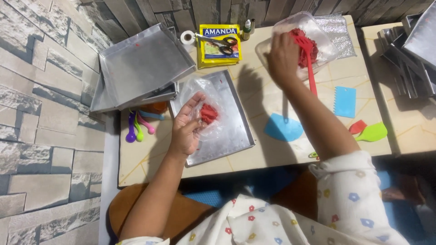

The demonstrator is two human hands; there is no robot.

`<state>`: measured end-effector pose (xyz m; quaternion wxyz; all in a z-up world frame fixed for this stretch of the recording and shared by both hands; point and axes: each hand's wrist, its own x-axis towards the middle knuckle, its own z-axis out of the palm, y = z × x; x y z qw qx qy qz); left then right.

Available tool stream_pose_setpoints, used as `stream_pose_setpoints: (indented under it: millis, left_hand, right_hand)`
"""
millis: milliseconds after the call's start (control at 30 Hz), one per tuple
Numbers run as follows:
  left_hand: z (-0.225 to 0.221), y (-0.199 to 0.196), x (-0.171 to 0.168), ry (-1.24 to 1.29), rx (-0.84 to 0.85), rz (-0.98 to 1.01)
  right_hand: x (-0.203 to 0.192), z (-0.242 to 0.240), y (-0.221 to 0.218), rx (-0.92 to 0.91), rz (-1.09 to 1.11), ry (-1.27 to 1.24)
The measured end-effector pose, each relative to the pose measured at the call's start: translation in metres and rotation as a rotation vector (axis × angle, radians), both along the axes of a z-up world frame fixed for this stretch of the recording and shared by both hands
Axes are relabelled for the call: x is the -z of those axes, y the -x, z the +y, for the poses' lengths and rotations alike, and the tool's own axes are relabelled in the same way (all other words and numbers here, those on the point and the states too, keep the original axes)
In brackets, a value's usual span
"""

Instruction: Filling a plastic piping bag with red dough and using a scraper to push the contents toward the tip.

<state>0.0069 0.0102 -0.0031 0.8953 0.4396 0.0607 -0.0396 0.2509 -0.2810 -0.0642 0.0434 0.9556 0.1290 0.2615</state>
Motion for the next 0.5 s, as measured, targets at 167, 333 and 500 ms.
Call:
stream_pose_setpoints:
  millis: [167, 333, 500]
  left_hand:
    - [-0.001, 0.002, 0.006, 0.004, -0.03, -0.09]
    - [0.004, 0.007, -0.008, 0.008, 0.007, -0.114]
    - [0.013, 0.005, -0.006, -0.044, 0.027, -0.134]
  right_hand:
    - [0.014, 0.045, 0.098, -0.197, 0.568, -0.233]
    - [0.045, 0.043, 0.135, -0.128, 0.884, -0.234]
    - [0.032, 0.014, 0.133, -0.039, 0.848, -0.186]
